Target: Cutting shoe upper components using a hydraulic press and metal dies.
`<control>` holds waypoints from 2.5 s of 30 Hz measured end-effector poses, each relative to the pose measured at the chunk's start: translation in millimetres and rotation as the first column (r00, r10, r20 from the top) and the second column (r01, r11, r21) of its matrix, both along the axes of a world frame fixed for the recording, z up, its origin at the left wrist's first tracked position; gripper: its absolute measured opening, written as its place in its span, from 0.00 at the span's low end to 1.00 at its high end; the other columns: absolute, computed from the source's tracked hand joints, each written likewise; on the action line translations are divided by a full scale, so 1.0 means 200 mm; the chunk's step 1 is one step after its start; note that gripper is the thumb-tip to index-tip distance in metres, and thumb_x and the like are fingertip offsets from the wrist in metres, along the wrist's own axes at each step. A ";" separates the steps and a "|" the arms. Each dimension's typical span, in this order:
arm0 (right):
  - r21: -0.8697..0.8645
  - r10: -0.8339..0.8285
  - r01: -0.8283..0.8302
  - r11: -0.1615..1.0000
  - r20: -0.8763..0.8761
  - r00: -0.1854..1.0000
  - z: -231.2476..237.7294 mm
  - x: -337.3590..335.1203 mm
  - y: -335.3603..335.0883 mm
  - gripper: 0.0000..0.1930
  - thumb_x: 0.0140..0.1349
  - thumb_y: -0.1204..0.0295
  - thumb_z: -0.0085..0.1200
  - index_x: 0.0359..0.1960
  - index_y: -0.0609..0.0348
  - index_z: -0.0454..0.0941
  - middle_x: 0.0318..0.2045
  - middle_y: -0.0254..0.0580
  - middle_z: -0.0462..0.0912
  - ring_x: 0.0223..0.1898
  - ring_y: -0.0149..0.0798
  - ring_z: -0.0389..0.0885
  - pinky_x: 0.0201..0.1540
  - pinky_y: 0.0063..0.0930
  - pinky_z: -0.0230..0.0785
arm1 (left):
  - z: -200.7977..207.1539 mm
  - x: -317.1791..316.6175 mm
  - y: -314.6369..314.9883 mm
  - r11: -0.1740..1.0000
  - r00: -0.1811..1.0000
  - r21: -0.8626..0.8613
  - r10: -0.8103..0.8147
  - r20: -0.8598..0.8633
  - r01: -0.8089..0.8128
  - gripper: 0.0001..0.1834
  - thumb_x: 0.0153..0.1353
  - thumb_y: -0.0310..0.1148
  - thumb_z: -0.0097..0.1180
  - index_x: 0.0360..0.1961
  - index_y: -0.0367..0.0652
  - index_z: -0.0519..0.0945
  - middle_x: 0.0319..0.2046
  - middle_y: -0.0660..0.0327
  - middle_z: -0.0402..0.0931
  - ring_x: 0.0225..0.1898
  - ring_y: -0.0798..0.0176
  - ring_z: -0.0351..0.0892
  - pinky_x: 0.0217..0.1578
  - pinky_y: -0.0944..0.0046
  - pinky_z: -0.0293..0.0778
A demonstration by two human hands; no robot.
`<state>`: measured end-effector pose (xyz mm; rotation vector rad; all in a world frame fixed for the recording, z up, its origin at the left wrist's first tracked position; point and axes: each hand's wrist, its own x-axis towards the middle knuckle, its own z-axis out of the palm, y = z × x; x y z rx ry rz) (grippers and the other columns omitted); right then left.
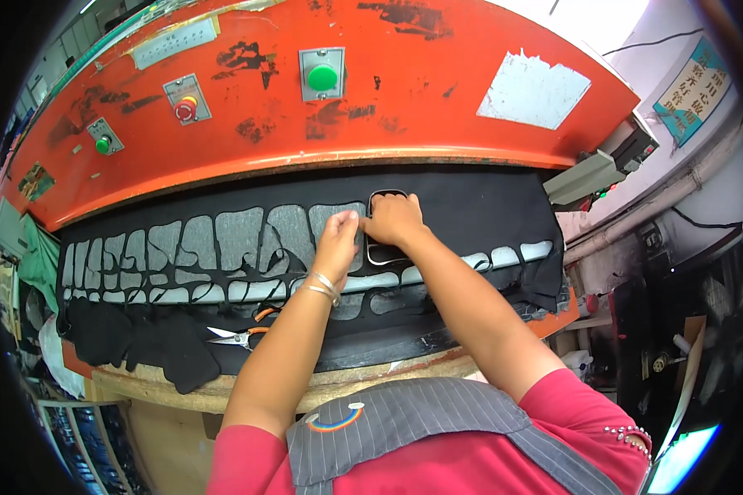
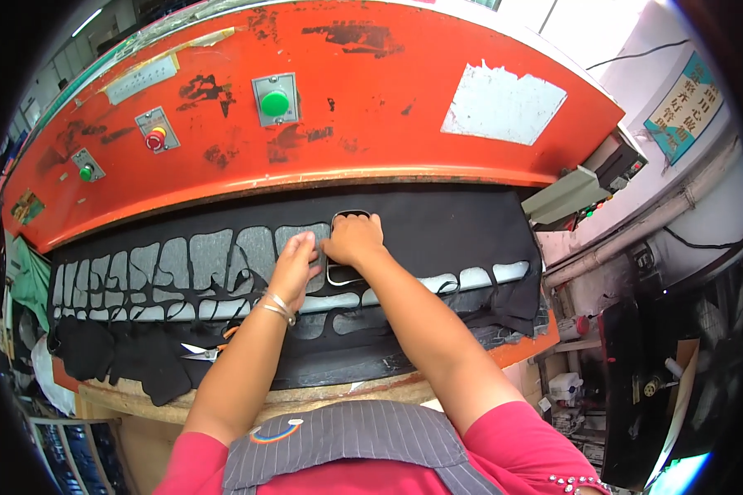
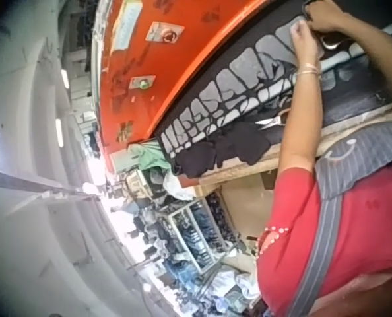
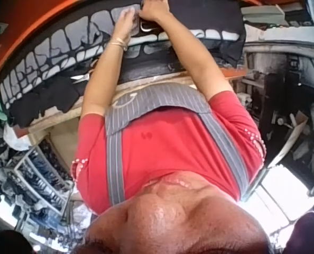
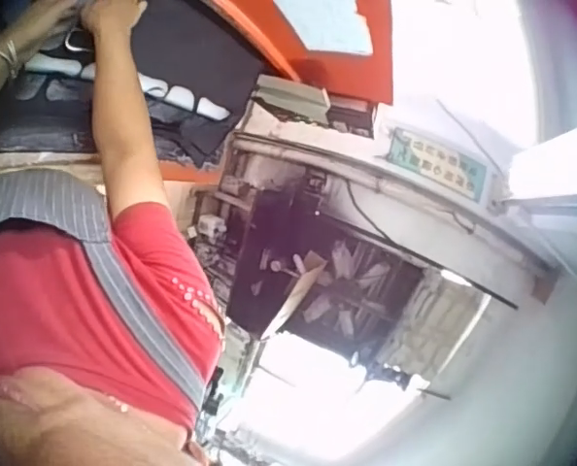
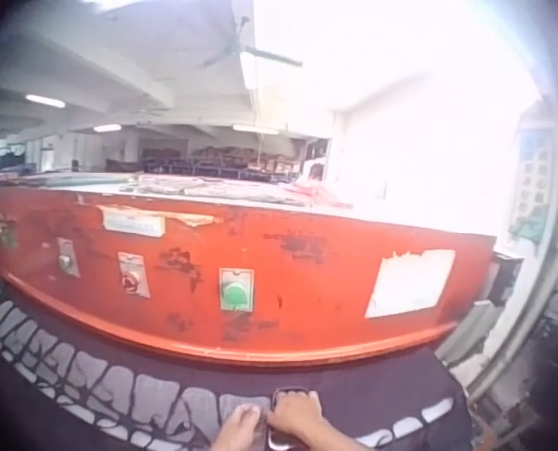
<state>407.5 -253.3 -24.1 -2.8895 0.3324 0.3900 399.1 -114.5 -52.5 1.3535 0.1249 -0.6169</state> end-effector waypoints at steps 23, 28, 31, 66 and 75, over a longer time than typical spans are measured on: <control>0.999 -0.660 0.027 0.040 0.006 0.751 0.22 -0.53 -0.44 0.08 0.65 0.69 0.44 0.41 0.60 0.69 0.23 0.40 0.78 0.23 0.30 0.76 0.29 0.21 0.68 | -0.04 -0.18 -0.07 0.990 0.930 0.140 -0.077 0.359 0.028 0.17 0.61 0.38 0.55 0.45 0.34 0.79 0.34 0.54 0.82 0.38 0.58 0.80 0.43 0.60 0.73; 0.815 -0.320 -0.052 0.578 0.284 0.904 0.44 -0.50 -0.62 0.08 0.66 0.66 0.48 0.33 0.57 0.71 0.20 0.37 0.76 0.18 0.27 0.69 0.24 0.22 0.61 | 0.03 -0.21 0.07 0.994 0.958 0.082 0.047 0.283 -0.073 0.18 0.64 0.39 0.54 0.42 0.31 0.79 0.33 0.53 0.82 0.38 0.62 0.80 0.41 0.63 0.73; 0.254 0.137 -0.292 0.922 0.491 0.860 0.42 -0.45 -0.62 0.09 0.61 0.69 0.53 0.28 0.62 0.71 0.27 0.46 0.78 0.32 0.45 0.75 0.37 0.37 0.67 | 0.07 -0.16 0.08 0.997 0.992 0.028 -0.081 0.095 0.079 0.19 0.64 0.38 0.55 0.41 0.28 0.79 0.35 0.53 0.81 0.38 0.64 0.79 0.42 0.64 0.74; 0.655 0.688 -0.611 0.443 0.189 0.701 -0.16 -0.65 0.77 0.19 0.58 0.63 0.53 0.49 0.59 0.76 0.50 0.54 0.75 0.50 0.49 0.75 0.53 0.42 0.66 | -0.02 0.08 -0.10 0.796 0.808 0.578 -0.453 0.376 0.177 0.20 0.51 0.37 0.62 0.42 0.35 0.80 0.38 0.43 0.80 0.43 0.43 0.80 0.45 0.55 0.73; 0.151 -0.236 0.183 0.971 0.532 0.813 -0.01 -0.64 -0.39 0.32 0.44 0.52 0.68 0.50 0.57 0.75 0.50 0.54 0.75 0.55 0.55 0.68 0.59 0.47 0.58 | 0.38 -0.12 0.87 0.978 0.940 0.022 0.195 0.280 -0.210 0.17 0.58 0.27 0.60 0.47 0.32 0.74 0.39 0.58 0.78 0.36 0.66 0.77 0.41 0.66 0.75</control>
